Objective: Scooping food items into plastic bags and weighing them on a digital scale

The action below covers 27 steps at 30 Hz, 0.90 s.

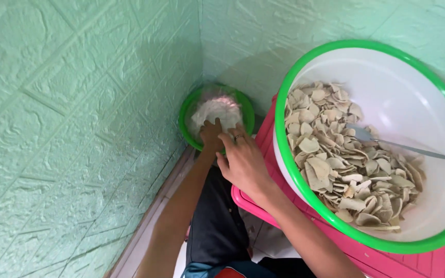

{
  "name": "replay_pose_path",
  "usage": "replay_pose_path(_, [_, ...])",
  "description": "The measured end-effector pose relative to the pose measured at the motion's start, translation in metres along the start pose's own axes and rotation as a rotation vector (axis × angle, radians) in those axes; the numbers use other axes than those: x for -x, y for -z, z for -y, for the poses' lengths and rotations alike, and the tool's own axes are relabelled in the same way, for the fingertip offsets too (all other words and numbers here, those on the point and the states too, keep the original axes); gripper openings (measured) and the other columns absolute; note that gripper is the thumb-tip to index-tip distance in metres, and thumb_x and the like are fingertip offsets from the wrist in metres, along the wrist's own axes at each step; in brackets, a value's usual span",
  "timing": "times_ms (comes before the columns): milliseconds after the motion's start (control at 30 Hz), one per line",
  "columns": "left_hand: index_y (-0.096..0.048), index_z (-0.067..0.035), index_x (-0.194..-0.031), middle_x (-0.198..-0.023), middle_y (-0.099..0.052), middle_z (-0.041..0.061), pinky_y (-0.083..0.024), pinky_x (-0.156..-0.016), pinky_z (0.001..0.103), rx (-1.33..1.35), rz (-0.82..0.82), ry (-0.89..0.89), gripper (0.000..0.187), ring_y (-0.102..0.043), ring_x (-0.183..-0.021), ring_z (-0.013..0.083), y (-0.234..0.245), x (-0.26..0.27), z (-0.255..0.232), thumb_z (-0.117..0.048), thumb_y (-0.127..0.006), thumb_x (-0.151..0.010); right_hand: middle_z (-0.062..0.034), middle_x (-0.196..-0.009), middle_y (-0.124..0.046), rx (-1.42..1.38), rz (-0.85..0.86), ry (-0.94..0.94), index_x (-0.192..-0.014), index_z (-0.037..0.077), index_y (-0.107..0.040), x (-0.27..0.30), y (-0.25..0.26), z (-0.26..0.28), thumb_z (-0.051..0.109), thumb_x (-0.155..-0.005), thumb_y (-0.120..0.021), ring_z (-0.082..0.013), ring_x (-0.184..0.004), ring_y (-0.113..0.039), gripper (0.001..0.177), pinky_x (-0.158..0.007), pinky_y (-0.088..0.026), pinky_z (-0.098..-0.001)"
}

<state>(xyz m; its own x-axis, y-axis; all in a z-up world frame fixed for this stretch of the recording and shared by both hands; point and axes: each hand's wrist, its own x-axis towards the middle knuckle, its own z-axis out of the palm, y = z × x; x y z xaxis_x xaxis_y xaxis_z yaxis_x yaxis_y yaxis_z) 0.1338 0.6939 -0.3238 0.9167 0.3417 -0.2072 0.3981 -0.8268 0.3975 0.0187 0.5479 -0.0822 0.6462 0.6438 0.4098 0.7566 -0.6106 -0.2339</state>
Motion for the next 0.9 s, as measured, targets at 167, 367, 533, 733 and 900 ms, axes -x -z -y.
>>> replay_pose_path(167, [-0.060, -0.007, -0.120, -0.102, -0.060, 0.018, -0.060, -0.076, 0.049, -0.019, -0.135, 0.020, 0.040, -0.070, -0.098, 0.0401, 0.008, -0.001, -0.006, -0.014, -0.078, -0.084, -0.0271, -0.115, -0.067, -0.044, 0.109, -0.017, -0.130, 0.007, -0.064, -0.004, 0.002, -0.003, 0.030, -0.091, -0.068, -0.0519, -0.126, -0.059, 0.045, -0.099, -0.049, -0.0571])
replay_pose_path(367, [-0.066, -0.004, -0.096, -0.079, -0.064, 0.014, -0.061, -0.063, 0.047, 0.077, -0.194, -0.082, 0.010, -0.073, -0.077, 0.0330, 0.034, -0.007, 0.011, -0.011, -0.065, -0.091, -0.0258, -0.116, -0.067, -0.071, 0.132, -0.028, -0.129, 0.007, -0.066, -0.003, 0.002, -0.003, 0.026, -0.091, -0.066, -0.0505, -0.128, -0.057, 0.042, -0.100, -0.048, -0.0572])
replay_pose_path(533, [-0.070, -0.002, -0.082, -0.072, -0.069, 0.015, -0.061, -0.061, 0.047, 0.048, -0.294, -0.078, 0.012, -0.072, -0.071, 0.0294, 0.056, 0.009, 0.007, -0.005, -0.065, -0.092, -0.0171, -0.113, -0.068, -0.097, 0.036, 0.012, -0.123, 0.014, -0.069, 0.003, -0.007, -0.009, 0.025, -0.090, -0.067, -0.0440, -0.121, -0.064, 0.034, -0.095, -0.053, -0.0531])
replay_pose_path(733, [-0.074, -0.013, -0.107, -0.103, -0.077, 0.012, -0.059, -0.084, 0.060, 0.356, -0.374, -0.094, 0.024, -0.073, -0.098, 0.0417, 0.173, 0.069, -0.038, -0.031, -0.060, -0.100, -0.0155, -0.111, -0.069, -0.360, -0.197, 0.145, -0.115, 0.011, -0.070, 0.010, 0.076, 0.037, 0.007, -0.093, -0.063, -0.0407, -0.097, -0.071, 0.023, -0.079, -0.059, -0.0481])
replay_pose_path(900, [-0.070, -0.008, -0.101, -0.096, -0.077, 0.013, -0.062, -0.075, 0.043, 0.760, -0.634, -0.461, 0.008, -0.074, -0.084, 0.0291, 0.274, 0.123, -0.101, -0.015, -0.067, -0.099, -0.0071, -0.116, -0.071, -0.368, -0.283, 0.213, -0.119, 0.016, -0.070, 0.039, 0.151, 0.066, 0.014, -0.093, -0.066, -0.0295, -0.102, -0.073, 0.027, -0.086, -0.061, -0.0402])
